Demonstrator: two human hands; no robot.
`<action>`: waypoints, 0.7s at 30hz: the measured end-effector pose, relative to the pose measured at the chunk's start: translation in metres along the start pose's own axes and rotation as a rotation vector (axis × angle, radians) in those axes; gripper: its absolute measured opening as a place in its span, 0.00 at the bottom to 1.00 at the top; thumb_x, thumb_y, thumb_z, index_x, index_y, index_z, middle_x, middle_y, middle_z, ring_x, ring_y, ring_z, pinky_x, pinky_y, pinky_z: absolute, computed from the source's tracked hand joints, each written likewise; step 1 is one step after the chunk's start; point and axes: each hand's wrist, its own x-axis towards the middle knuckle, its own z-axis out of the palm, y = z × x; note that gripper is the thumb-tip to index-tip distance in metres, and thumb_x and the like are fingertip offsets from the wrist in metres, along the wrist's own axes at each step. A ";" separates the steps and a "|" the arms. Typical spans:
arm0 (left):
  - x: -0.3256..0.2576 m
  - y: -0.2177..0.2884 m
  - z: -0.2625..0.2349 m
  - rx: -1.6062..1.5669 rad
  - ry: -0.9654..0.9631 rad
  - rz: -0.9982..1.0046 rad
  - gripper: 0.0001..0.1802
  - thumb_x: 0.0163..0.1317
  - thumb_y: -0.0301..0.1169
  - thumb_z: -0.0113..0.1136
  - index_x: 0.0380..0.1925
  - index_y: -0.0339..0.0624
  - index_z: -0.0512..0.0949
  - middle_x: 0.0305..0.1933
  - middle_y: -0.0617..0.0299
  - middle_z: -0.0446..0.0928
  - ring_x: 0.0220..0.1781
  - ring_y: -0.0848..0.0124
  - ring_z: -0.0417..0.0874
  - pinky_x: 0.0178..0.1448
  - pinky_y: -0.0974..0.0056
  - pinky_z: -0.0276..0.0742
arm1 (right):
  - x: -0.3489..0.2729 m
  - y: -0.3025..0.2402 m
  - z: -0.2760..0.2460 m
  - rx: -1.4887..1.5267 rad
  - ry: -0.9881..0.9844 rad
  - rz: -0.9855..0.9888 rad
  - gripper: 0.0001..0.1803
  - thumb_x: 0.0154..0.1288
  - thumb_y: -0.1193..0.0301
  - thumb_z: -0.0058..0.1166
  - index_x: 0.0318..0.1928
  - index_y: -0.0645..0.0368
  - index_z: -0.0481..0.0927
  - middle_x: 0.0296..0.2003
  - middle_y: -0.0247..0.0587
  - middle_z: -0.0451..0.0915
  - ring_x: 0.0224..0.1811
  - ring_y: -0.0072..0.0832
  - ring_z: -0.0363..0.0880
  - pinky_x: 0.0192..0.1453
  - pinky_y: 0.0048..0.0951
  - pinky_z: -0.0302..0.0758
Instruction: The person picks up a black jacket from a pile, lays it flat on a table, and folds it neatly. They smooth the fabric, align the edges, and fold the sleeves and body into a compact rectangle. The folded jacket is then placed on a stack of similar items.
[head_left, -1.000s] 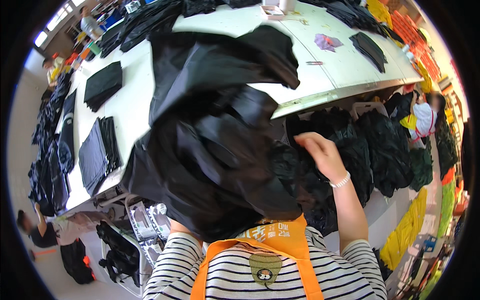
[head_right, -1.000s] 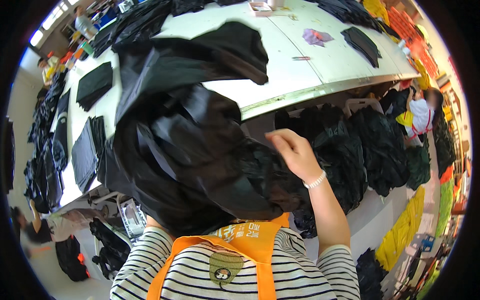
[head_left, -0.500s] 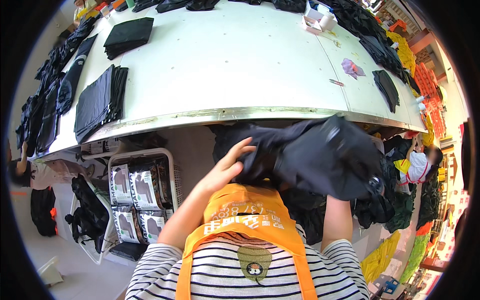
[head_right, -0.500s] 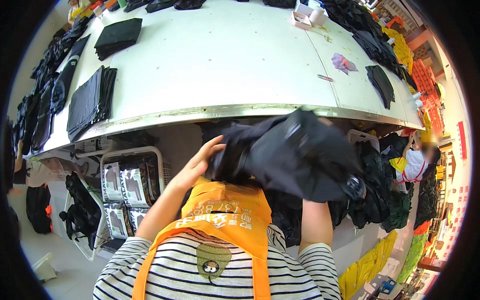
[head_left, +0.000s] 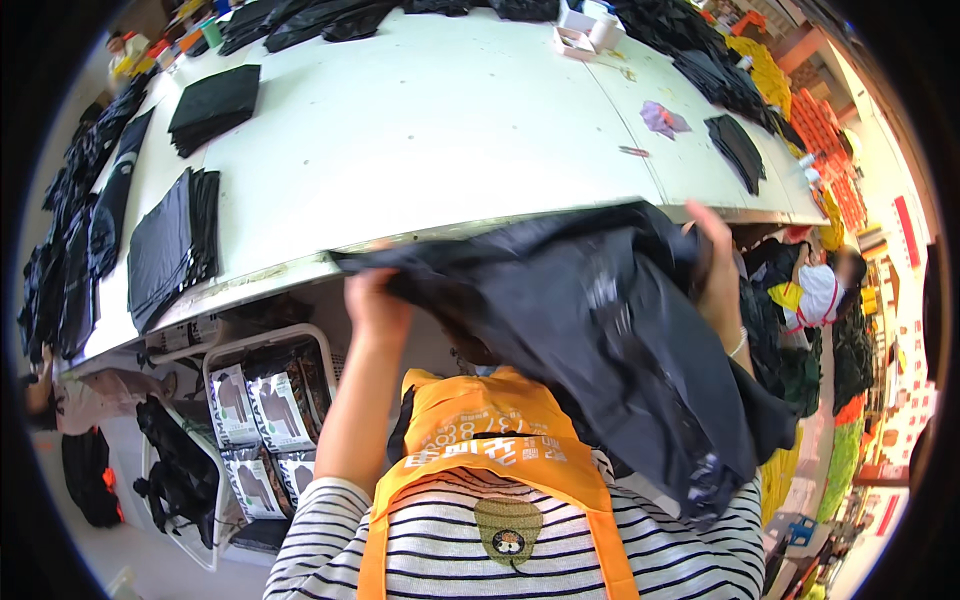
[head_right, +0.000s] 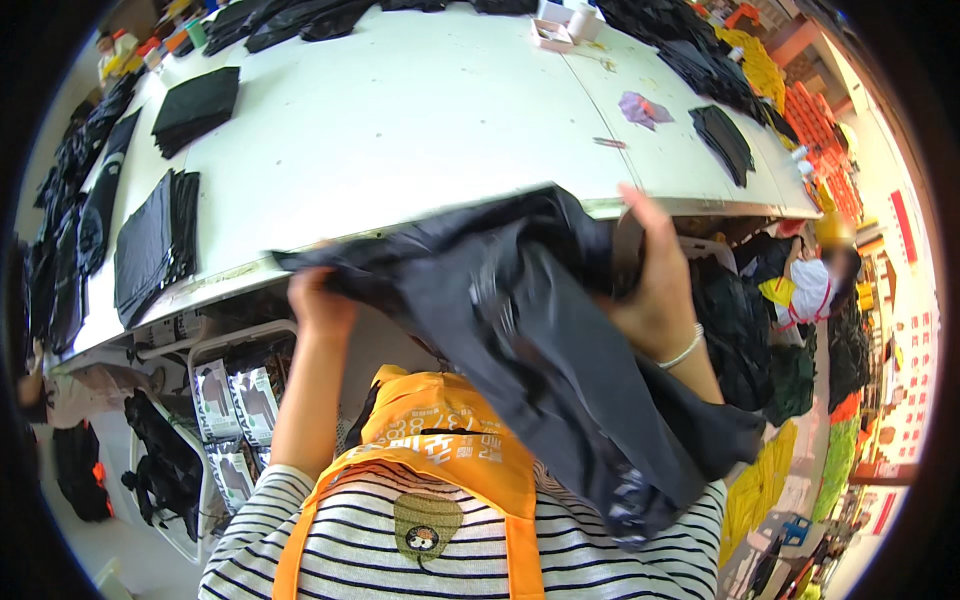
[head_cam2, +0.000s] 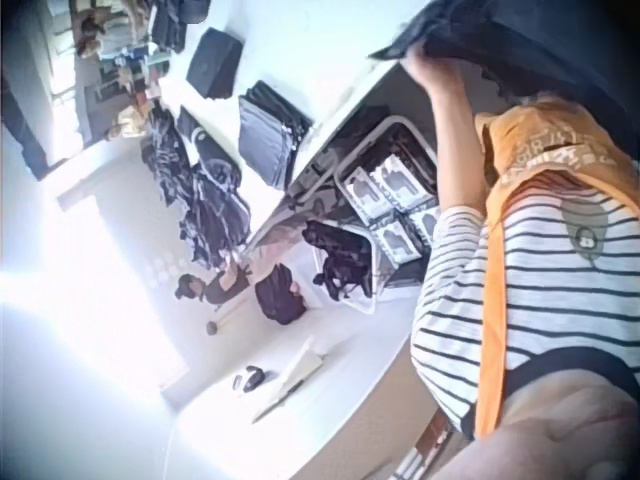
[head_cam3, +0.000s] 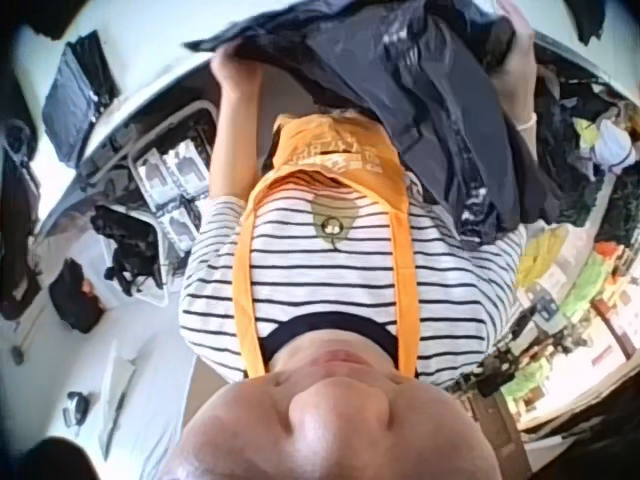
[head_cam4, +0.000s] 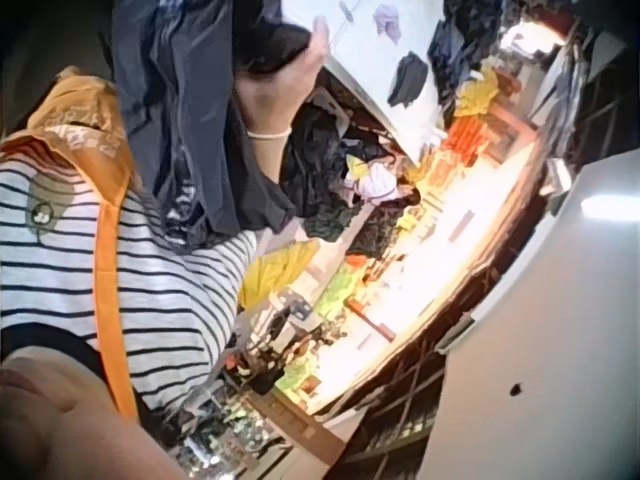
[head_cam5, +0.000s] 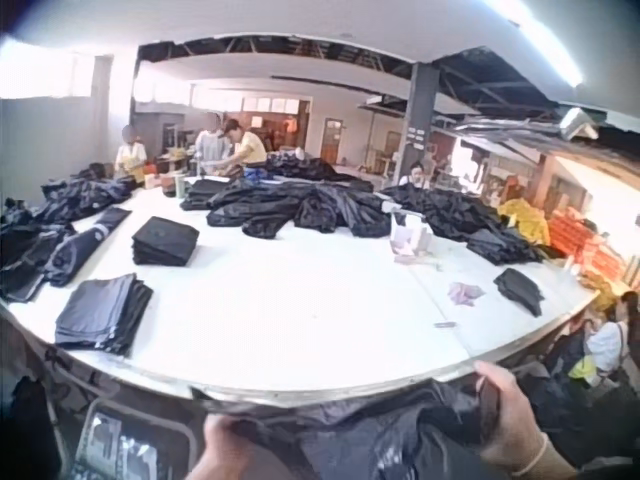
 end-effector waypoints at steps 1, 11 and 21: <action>0.007 0.020 -0.003 -0.014 -0.202 0.071 0.09 0.46 0.29 0.52 0.29 0.40 0.71 0.30 0.60 0.73 0.37 0.67 0.74 0.46 0.65 0.71 | -0.002 0.000 -0.022 -0.056 -0.032 0.165 0.46 0.38 0.76 0.71 0.62 0.65 0.64 0.53 0.54 0.73 0.61 0.43 0.69 0.65 0.32 0.64; -0.059 0.087 0.066 -0.174 -1.158 0.555 0.14 0.60 0.31 0.58 0.23 0.53 0.61 0.18 0.72 0.60 0.17 0.79 0.59 0.27 0.71 0.53 | -0.100 0.082 0.071 0.449 -0.475 0.672 0.35 0.57 0.78 0.60 0.66 0.52 0.63 0.51 0.38 0.73 0.50 0.24 0.72 0.54 0.26 0.73; -0.049 0.121 0.104 -0.647 -1.603 0.474 0.10 0.60 0.25 0.56 0.20 0.49 0.71 0.22 0.63 0.79 0.17 0.76 0.73 0.26 0.71 0.69 | -0.078 0.050 0.321 1.072 -0.783 0.570 0.26 0.62 0.76 0.52 0.60 0.63 0.61 0.57 0.41 0.69 0.62 0.28 0.65 0.64 0.27 0.62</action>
